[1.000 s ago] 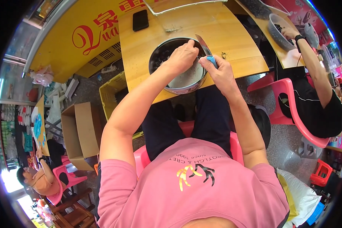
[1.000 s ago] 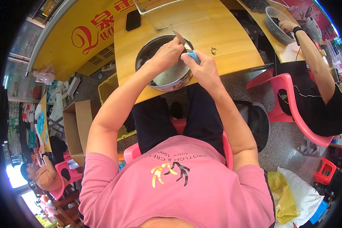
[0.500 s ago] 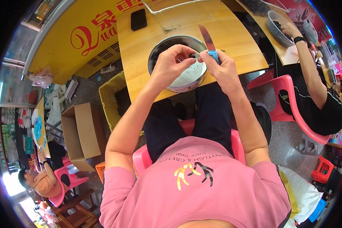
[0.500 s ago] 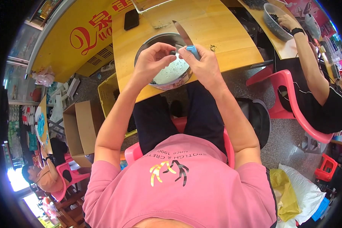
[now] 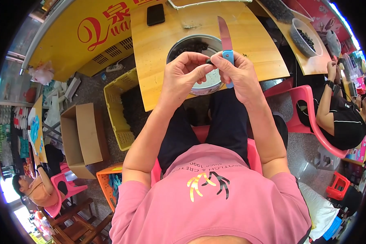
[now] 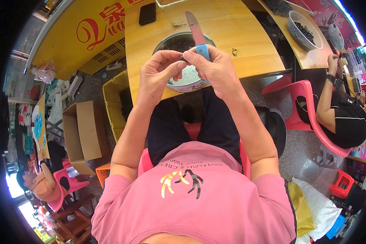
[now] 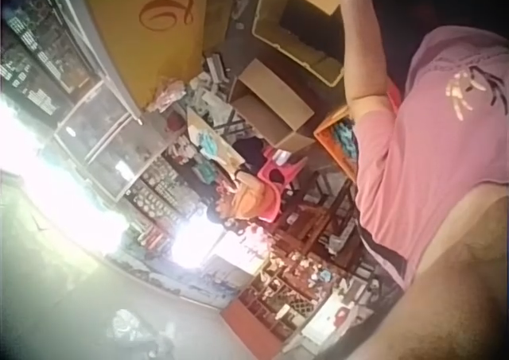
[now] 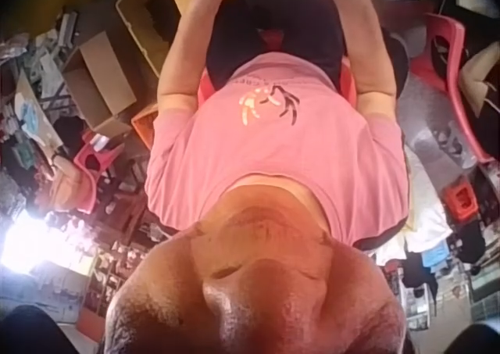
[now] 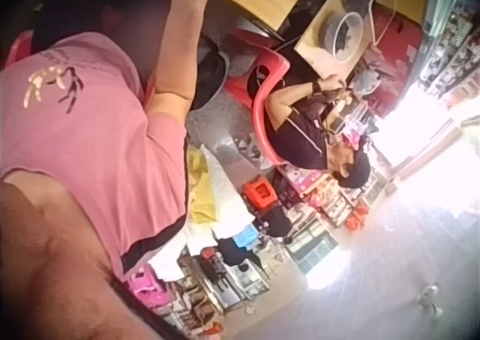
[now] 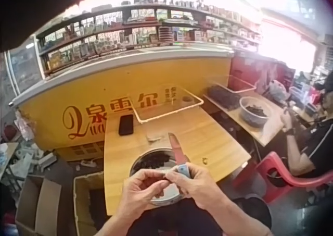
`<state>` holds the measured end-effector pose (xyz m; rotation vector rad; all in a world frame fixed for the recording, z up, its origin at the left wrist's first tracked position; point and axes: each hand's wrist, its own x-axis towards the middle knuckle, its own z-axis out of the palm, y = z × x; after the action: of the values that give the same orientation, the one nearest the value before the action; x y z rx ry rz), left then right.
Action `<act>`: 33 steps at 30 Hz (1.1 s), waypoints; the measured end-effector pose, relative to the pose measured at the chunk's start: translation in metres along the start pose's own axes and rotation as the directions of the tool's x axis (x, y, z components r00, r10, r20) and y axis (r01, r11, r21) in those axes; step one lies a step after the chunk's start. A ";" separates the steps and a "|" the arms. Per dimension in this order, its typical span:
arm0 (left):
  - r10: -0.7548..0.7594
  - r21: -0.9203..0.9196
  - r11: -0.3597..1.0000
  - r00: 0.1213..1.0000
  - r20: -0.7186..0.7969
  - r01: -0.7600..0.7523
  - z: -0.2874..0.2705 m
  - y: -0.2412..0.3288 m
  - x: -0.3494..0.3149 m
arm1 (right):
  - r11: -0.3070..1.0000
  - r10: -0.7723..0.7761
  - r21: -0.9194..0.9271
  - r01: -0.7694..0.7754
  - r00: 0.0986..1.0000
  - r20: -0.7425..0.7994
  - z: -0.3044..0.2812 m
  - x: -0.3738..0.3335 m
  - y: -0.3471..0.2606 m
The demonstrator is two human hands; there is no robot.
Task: Manually trimming small black parts using a handheld knife over a metal bowl.
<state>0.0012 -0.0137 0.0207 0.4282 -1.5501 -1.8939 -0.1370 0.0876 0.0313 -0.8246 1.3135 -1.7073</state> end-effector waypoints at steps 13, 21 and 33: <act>-0.061 -0.059 0.996 0.998 0.012 0.061 -0.008 -0.003 -0.006 | 0.992 -0.012 -0.126 0.015 1.000 0.025 0.006 0.001 -0.005; -0.087 -0.143 0.986 0.996 0.012 0.088 -0.006 -0.005 -0.006 | 0.984 -0.063 -0.164 0.067 0.998 0.030 0.002 0.002 -0.004; -0.034 -0.192 0.981 0.999 0.011 0.035 -0.005 -0.012 -0.005 | 0.413 -0.548 -0.726 0.550 0.787 0.283 -0.008 -0.005 0.007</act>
<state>0.0052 -0.0131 0.0072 0.3645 -1.3562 -2.0508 -0.1401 0.0950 0.0227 -1.9752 1.9835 -1.5159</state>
